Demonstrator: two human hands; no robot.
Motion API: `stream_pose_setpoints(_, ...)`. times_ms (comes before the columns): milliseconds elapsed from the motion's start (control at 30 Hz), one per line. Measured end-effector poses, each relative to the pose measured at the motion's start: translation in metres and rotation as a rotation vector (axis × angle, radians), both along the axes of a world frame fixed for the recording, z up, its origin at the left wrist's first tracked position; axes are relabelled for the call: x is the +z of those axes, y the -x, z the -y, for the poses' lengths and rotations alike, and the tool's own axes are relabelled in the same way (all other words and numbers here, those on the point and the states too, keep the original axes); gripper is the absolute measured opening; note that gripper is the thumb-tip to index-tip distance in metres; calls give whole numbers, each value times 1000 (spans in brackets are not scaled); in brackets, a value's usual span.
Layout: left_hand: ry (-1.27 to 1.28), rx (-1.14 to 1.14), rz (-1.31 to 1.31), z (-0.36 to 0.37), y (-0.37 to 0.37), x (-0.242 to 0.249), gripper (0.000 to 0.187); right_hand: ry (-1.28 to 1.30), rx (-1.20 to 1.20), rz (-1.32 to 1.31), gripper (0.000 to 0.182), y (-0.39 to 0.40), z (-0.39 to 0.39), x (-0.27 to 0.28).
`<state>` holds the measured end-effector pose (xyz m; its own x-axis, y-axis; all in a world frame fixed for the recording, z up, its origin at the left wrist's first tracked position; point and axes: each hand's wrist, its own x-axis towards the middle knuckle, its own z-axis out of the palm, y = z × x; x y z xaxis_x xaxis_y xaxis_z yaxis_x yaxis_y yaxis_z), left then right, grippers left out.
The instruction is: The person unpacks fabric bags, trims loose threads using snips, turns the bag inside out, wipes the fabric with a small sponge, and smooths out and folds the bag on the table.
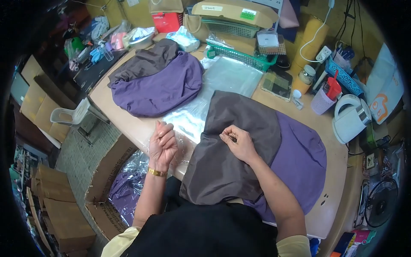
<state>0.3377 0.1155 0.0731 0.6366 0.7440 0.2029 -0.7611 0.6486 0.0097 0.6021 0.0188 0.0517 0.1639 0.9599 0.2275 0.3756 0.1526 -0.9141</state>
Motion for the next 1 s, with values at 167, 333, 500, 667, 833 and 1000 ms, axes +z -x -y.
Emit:
stream_pose_setpoints(167,-1022,500,-1526,12,-42,-5,47,25,39,-40,20,2,14,8)
stream_pose_setpoints(333,-1304,120,-1791,6,-31,21,35,49,22,-110,21,-2,13,9)
stream_pose_setpoints(500,-975,226,-1467,-19,1,-6,23,182,105,60,23,-1,11,34)
stream_pose_setpoints(667,-798,260,-1207,-2,-8,-11,25,87,64,445,29,11,10,64)
stream_pose_setpoints(833,-772,245,-1159,4,-11,-2,23,-120,5,787,29,36,7,100)
stream_pose_setpoints(1000,-762,269,-1119,8,-14,4,23,-182,-22,893,24,53,-1,103)
